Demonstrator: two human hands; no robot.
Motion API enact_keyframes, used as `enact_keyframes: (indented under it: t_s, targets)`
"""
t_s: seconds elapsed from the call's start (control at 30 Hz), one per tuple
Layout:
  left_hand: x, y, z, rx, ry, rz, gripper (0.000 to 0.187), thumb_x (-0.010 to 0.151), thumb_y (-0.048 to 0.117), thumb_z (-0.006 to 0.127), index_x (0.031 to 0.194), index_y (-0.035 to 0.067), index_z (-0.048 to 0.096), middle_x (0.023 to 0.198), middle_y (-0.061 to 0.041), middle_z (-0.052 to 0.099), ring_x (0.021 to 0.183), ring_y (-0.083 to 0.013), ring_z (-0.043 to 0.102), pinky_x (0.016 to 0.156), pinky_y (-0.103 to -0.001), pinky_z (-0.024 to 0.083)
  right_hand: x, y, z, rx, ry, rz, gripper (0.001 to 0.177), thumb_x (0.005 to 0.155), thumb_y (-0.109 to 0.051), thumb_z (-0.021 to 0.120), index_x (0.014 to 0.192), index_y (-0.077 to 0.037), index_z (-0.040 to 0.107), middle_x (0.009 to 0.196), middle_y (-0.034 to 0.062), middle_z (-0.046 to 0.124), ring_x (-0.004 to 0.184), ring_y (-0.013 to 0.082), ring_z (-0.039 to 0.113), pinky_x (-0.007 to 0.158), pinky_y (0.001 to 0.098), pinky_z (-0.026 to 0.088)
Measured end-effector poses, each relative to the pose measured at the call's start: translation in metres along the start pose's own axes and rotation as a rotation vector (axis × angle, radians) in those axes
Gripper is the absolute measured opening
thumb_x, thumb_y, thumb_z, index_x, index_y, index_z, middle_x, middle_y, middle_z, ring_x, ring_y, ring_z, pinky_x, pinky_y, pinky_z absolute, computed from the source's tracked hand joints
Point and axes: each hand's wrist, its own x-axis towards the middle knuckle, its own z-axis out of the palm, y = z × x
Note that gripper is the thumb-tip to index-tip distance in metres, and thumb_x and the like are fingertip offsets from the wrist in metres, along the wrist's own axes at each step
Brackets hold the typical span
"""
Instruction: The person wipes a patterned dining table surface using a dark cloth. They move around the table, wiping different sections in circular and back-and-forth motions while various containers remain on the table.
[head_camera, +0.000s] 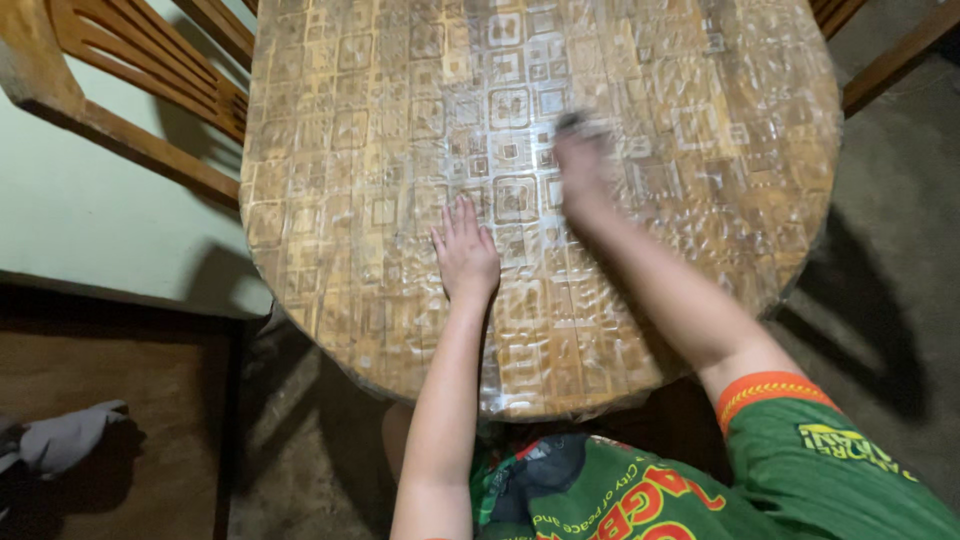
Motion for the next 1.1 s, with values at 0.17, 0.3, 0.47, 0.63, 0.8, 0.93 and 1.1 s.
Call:
enact_keyframes:
  t_s: [0.17, 0.3, 0.47, 0.63, 0.8, 0.93, 1.1]
  targets:
    - [-0.001, -0.005, 0.007, -0.006, 0.016, -0.008, 0.064, 0.104, 0.029, 0.037, 0.163, 0.007, 0.023, 0.169, -0.010, 0.025, 0.158, -0.0261, 0.018, 0.128, -0.049, 0.010, -0.081, -0.019, 0.000, -0.411, -0.270, -0.759, 0.037, 0.104, -0.020, 0.046, 0.134, -0.010, 0.065, 0.135, 0.0154, 0.065, 0.125, 0.0371, 0.056, 0.109, 0.0444, 0.040]
    - [0.000, -0.004, 0.010, 0.049, 0.117, 0.046, 0.064, 0.100, 0.025, 0.042, 0.158, 0.001, 0.032, 0.165, -0.016, 0.032, 0.153, -0.0311, 0.027, 0.123, -0.051, 0.017, 0.017, 0.060, -0.110, -0.693, 0.117, -0.674, 0.027, 0.094, -0.017, 0.061, 0.115, -0.013, 0.077, 0.123, 0.0094, 0.073, 0.115, 0.0327, 0.064, 0.104, 0.0458, 0.047]
    - [-0.011, 0.000, 0.008, 0.046, 0.159, 0.236, 0.039, 0.102, 0.023, 0.056, 0.137, 0.006, 0.058, 0.147, -0.014, 0.054, 0.140, -0.0360, 0.049, 0.121, -0.050, 0.034, 0.108, 0.156, -0.275, -1.324, 0.706, -0.245, 0.070, 0.077, -0.023, 0.067, 0.140, 0.005, 0.056, 0.135, 0.0281, 0.059, 0.128, 0.0418, 0.052, 0.107, 0.0598, 0.036]
    - [-0.015, 0.004, 0.003, -0.067, 0.123, 0.282, 0.036, 0.105, 0.025, 0.060, 0.137, 0.009, 0.060, 0.147, -0.010, 0.056, 0.140, -0.0324, 0.050, 0.122, -0.047, 0.039, 0.111, 0.112, -0.208, -0.794, 0.670, -0.234, 0.038, 0.092, -0.022, 0.053, 0.123, -0.001, 0.062, 0.123, 0.0233, 0.062, 0.115, 0.0376, 0.057, 0.097, 0.0529, 0.043]
    - [0.004, 0.004, -0.002, 0.087, 0.162, 0.185, 0.062, 0.086, 0.031, 0.058, 0.140, 0.001, 0.052, 0.151, -0.018, 0.044, 0.144, -0.0389, 0.038, 0.112, -0.070, 0.023, 0.017, 0.019, -0.048, -0.682, 0.090, -0.314, 0.029, 0.109, -0.015, 0.041, 0.113, -0.002, 0.066, 0.114, 0.0185, 0.068, 0.110, 0.0329, 0.063, 0.099, 0.0474, 0.050]
    - [0.039, -0.014, 0.008, 0.164, 0.088, 0.199, 0.056, 0.095, 0.026, 0.049, 0.147, 0.006, 0.051, 0.157, -0.011, 0.044, 0.147, -0.0309, 0.039, 0.119, -0.065, 0.021, -0.066, -0.006, -0.024, -0.672, -0.238, -0.749, 0.040, 0.101, -0.013, 0.050, 0.139, -0.014, 0.062, 0.147, 0.0136, 0.057, 0.139, 0.0352, 0.046, 0.120, 0.0519, 0.023]
    - [0.043, -0.023, 0.016, 0.099, 0.227, 0.200, 0.045, 0.102, 0.026, 0.052, 0.141, 0.005, 0.058, 0.153, -0.011, 0.052, 0.141, -0.0308, 0.047, 0.123, -0.058, 0.028, -0.024, 0.041, -0.130, -0.755, -0.075, -0.500, 0.024, 0.091, -0.019, 0.067, 0.113, -0.018, 0.075, 0.120, 0.0064, 0.073, 0.111, 0.0256, 0.064, 0.103, 0.0427, 0.047]
